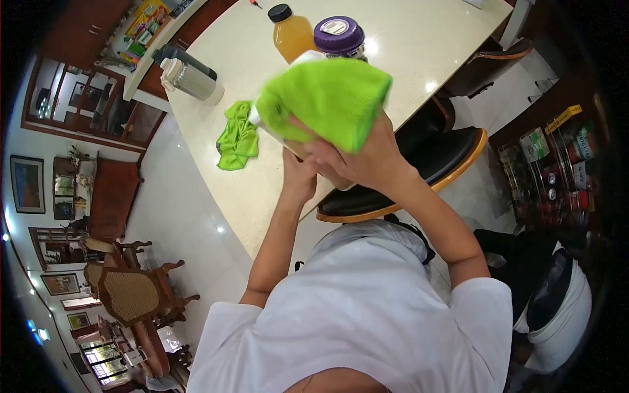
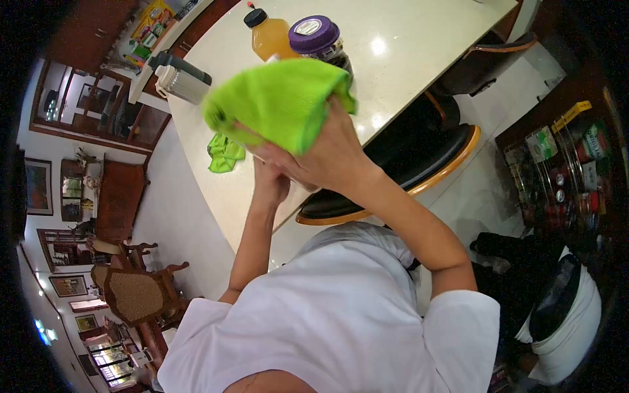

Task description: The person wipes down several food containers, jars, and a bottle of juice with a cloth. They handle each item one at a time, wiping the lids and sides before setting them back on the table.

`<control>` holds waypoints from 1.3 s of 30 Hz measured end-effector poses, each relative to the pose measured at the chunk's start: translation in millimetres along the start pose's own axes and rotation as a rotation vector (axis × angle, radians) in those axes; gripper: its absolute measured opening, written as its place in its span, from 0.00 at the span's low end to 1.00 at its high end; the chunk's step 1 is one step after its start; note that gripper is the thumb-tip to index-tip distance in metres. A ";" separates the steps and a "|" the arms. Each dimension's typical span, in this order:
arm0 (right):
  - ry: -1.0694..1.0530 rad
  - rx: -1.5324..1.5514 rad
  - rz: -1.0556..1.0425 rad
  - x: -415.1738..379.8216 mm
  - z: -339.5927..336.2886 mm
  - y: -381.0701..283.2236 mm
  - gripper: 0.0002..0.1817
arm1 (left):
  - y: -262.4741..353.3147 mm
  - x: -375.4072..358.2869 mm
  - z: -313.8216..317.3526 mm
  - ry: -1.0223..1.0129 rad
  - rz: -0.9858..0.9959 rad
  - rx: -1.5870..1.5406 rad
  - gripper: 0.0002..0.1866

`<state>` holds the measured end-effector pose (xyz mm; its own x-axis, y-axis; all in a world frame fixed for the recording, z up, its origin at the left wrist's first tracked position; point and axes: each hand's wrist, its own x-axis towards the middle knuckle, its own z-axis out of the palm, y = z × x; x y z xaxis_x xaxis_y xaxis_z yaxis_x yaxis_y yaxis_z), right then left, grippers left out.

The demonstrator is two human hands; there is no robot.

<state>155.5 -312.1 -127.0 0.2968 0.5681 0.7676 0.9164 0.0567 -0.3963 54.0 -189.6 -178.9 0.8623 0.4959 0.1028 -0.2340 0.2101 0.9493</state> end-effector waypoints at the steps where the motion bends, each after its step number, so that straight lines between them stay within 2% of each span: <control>1: -0.310 0.080 0.187 15.1 -18.9 -11.5 0.27 | 8.5 0.9 2.5 -0.014 0.016 -0.082 0.40; 2: -0.297 0.072 0.183 11.1 -21.6 -13.8 0.27 | 17.9 4.0 6.8 -0.033 0.034 -0.164 0.39; 4: 0.159 0.648 0.346 -5.6 -23.7 -17.8 0.33 | 35.2 2.8 18.7 -0.048 0.085 -0.117 0.41; 5: 0.041 0.702 0.362 -22.6 -34.5 -16.4 0.36 | 41.2 3.7 22.1 -0.072 0.084 -0.155 0.43; 6: 0.023 0.737 0.339 -39.0 -38.3 -16.4 0.36 | 46.3 4.2 24.4 -0.095 0.082 -0.192 0.46; 8: 0.075 0.505 0.273 -57.4 -39.5 -27.2 0.35 | 53.4 13.9 30.6 -0.105 0.067 -0.169 0.49; 9: 0.081 0.490 0.263 -55.2 -50.2 -21.1 0.35 | 56.4 19.4 32.8 -0.211 0.018 -0.186 0.49; 10: 0.010 0.311 0.093 -49.7 -63.5 -14.1 0.34 | 58.3 21.9 36.6 -0.317 -0.039 -0.193 0.49; 11: -0.055 0.127 -0.075 -37.3 -78.9 -7.7 0.33 | 60.0 22.3 45.8 -0.332 -0.022 -0.138 0.49; 13: 0.064 0.212 -0.097 -5.8 -100.5 4.4 0.31 | 54.9 24.0 63.8 -0.358 -0.022 -0.164 0.49; 14: 0.108 0.280 -0.027 10.4 -114.6 3.6 0.32 | 52.8 25.1 70.3 -0.367 -0.025 -0.196 0.49; 16: 0.258 0.788 0.181 17.9 -108.9 24.7 0.32 | 49.6 32.3 73.4 -0.454 -0.052 -0.160 0.49; 17: 0.271 0.775 0.177 7.9 -110.4 24.1 0.32 | 51.7 35.0 79.8 -0.451 -0.025 -0.127 0.49; 19: 0.341 0.883 0.489 -26.8 -112.6 16.1 0.32 | 54.6 39.0 96.0 -0.466 0.013 -0.105 0.49; 20: 0.392 1.103 0.497 -53.5 -100.1 22.8 0.31 | 56.4 39.6 105.5 -0.446 0.039 -0.144 0.49; 23: 0.827 1.628 0.563 -75.4 -67.3 -5.3 0.29 | 50.9 52.1 140.0 -0.435 0.059 -0.258 0.49; 24: 0.759 2.182 0.264 -85.5 -61.9 8.6 0.25 | 47.0 51.7 148.4 -0.408 0.035 -0.316 0.50; 26: 0.939 1.913 0.204 -79.8 -52.5 23.1 0.23 | 34.9 57.5 169.9 -0.418 0.049 -0.280 0.48; 27: 0.997 1.419 0.325 -60.4 -77.9 0.5 0.21 | 31.5 57.7 186.3 -0.358 0.184 -0.222 0.47; 28: 1.062 1.278 0.350 -64.6 -72.9 8.2 0.22 | 31.0 61.5 198.9 -0.297 0.323 -0.167 0.47; 29: 1.102 1.423 0.412 -53.2 -85.1 0.3 0.23 | 36.1 73.3 199.5 -0.344 0.233 0.000 0.48; 30: 1.137 1.571 0.486 -44.4 -95.2 -9.4 0.24 | 31.2 77.8 206.6 -0.352 0.234 -0.008 0.48; 31: 1.032 1.372 0.584 -47.7 -98.2 4.8 0.26 | 24.1 79.0 213.8 -0.291 0.327 0.040 0.48; 32: 0.855 0.527 0.657 -65.1 -83.2 53.6 0.26 | 29.7 71.9 226.4 -0.227 0.420 0.090 0.49; 33: 0.894 0.733 0.679 -50.9 -120.8 41.3 0.25 | 32.8 66.8 233.4 -0.255 0.398 0.009 0.48; 34: 1.103 0.814 0.568 -42.3 -127.9 59.0 0.19 | 30.2 69.0 235.9 -0.259 0.400 0.005 0.48; 35: 1.052 0.790 0.442 -45.1 -139.3 90.8 0.20 | 25.6 74.4 238.5 -0.269 0.385 -0.091 0.47; 36: 0.915 0.802 0.407 -43.3 -162.7 107.1 0.22 | 21.6 79.2 241.8 -0.281 0.372 -0.190 0.46; 37: 0.612 0.835 0.500 -37.8 -197.7 98.0 0.28 | 23.8 83.0 236.8 -0.361 0.294 -0.197 0.45; 38: 0.399 0.851 0.494 -28.7 -218.9 92.6 0.32 | 22.1 91.2 233.5 -0.432 0.249 -0.189 0.44; 39: 0.351 0.921 0.372 -14.8 -224.3 96.2 0.33 | 23.1 91.6 233.5 -0.504 0.240 -0.170 0.44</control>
<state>299.5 -499.2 -63.5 0.7135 0.4167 0.5633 0.2373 0.6127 -0.7539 232.5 -336.1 -78.1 0.8738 0.0933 0.4772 -0.4821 0.2948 0.8251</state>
